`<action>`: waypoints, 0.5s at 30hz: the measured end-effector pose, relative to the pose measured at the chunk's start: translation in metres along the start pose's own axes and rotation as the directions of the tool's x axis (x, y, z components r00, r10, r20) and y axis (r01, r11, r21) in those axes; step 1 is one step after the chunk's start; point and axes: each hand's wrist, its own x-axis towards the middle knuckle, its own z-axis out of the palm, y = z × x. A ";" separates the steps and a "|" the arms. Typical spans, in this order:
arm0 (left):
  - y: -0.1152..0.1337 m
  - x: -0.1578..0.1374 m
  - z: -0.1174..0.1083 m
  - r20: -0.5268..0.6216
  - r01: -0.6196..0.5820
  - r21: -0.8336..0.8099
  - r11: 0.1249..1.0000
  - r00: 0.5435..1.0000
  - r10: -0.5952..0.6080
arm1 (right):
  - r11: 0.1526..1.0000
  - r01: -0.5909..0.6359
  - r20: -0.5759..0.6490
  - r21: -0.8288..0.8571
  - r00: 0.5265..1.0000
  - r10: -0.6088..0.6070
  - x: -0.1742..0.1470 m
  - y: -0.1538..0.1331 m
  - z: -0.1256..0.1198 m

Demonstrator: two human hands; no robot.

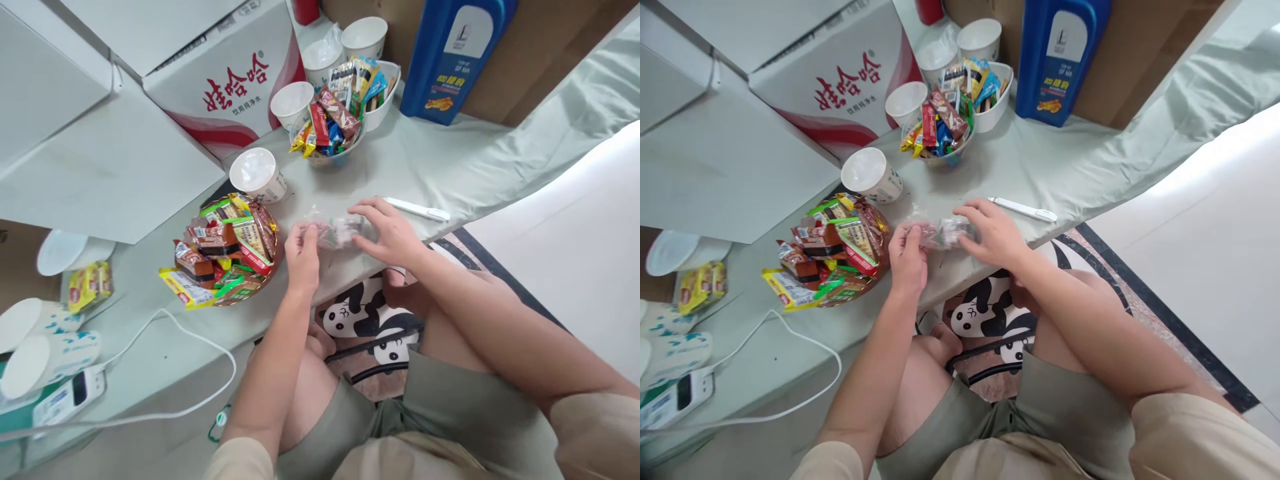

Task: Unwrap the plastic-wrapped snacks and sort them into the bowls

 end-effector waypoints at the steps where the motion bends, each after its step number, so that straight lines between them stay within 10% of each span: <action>1: 0.001 -0.001 0.002 0.010 0.099 -0.151 0.984 0.995 -0.098 | 0.999 0.028 0.025 0.024 0.999 -0.028 0.002 -0.003 0.002; 6: 0.002 -0.004 0.009 -0.067 0.265 -0.374 0.889 0.948 -0.311 | 0.994 0.006 0.102 0.106 0.995 -0.017 0.002 -0.003 0.000; 15: -0.010 0.003 0.013 -0.235 0.187 -0.344 0.920 0.931 -0.278 | 0.992 -0.059 0.041 0.116 0.998 0.054 -0.007 0.008 -0.016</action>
